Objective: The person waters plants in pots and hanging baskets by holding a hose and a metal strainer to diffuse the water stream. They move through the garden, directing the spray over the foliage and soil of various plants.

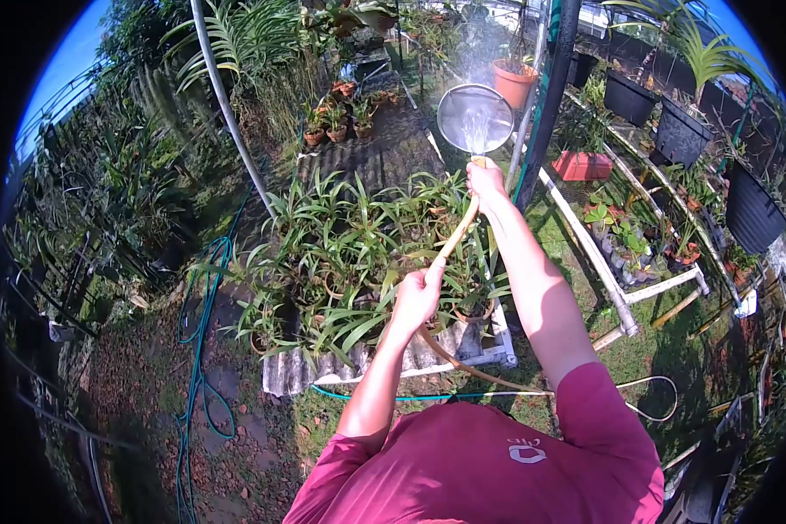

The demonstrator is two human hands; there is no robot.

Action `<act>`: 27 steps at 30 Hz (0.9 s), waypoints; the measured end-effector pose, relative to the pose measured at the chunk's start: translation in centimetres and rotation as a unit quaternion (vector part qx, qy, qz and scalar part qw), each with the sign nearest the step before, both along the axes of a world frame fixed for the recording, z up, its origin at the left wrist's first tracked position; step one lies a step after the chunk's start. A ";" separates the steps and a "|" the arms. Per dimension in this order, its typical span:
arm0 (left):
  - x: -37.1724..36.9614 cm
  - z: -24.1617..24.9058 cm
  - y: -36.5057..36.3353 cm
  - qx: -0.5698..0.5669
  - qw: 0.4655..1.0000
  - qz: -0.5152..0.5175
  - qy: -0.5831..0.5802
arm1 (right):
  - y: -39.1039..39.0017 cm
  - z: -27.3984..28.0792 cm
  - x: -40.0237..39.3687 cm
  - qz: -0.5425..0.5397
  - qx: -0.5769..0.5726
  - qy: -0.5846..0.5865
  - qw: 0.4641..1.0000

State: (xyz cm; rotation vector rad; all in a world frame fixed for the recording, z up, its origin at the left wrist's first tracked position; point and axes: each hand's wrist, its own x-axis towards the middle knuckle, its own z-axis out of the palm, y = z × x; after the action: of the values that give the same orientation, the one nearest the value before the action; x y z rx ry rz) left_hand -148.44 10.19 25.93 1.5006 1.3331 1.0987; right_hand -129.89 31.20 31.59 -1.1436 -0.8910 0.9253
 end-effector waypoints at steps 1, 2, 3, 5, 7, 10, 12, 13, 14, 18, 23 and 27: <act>0.4 0.2 0.0 0.000 1.000 -0.003 -0.008 | 0.8 -0.5 0.4 -0.003 -0.004 -0.015 1.000; 0.7 0.3 0.0 0.000 1.000 -0.005 -0.016 | 1.6 -1.0 0.7 -0.004 -0.007 -0.030 1.000; 0.8 0.1 0.5 0.006 0.999 -0.016 -0.029 | 1.5 -0.9 0.6 -0.029 0.001 -0.020 0.999; 1.0 -0.3 1.0 -0.002 1.000 -0.004 -0.008 | 1.3 -0.6 0.5 -0.072 0.027 -0.033 0.997; 1.1 -0.2 1.3 -0.007 1.000 0.001 -0.003 | 0.7 0.2 0.5 -0.077 0.053 -0.015 0.996; 1.3 0.5 1.3 -0.003 1.000 -0.010 -0.004 | 0.3 1.2 1.0 -0.055 0.051 -0.036 0.997; 1.5 -0.3 1.7 -0.005 1.000 -0.018 -0.018 | 0.0 1.3 1.1 -0.081 0.046 -0.025 0.995; 1.5 -0.5 1.9 -0.005 1.000 -0.017 -0.019 | -0.1 1.4 1.0 -0.100 0.048 -0.024 0.994; 1.5 -0.8 2.1 -0.005 1.000 -0.013 -0.021 | -0.2 1.5 0.9 -0.116 0.049 -0.024 0.992; 1.1 -0.1 2.0 -0.017 0.999 -0.028 -0.021 | -0.1 1.2 1.2 -0.091 0.024 -0.054 0.994; 1.0 0.0 2.2 -0.013 0.999 -0.031 -0.033 | 0.4 1.8 0.4 -0.072 0.041 -0.062 0.995; 1.1 0.1 2.1 -0.013 0.999 -0.029 -0.032 | 1.0 2.8 -0.1 -0.009 0.039 -0.061 0.997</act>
State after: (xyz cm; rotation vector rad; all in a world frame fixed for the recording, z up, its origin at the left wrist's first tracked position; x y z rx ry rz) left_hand -147.35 12.32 26.06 1.4649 1.2487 1.0796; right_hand -129.99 32.24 34.37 -1.1477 -1.0070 0.8057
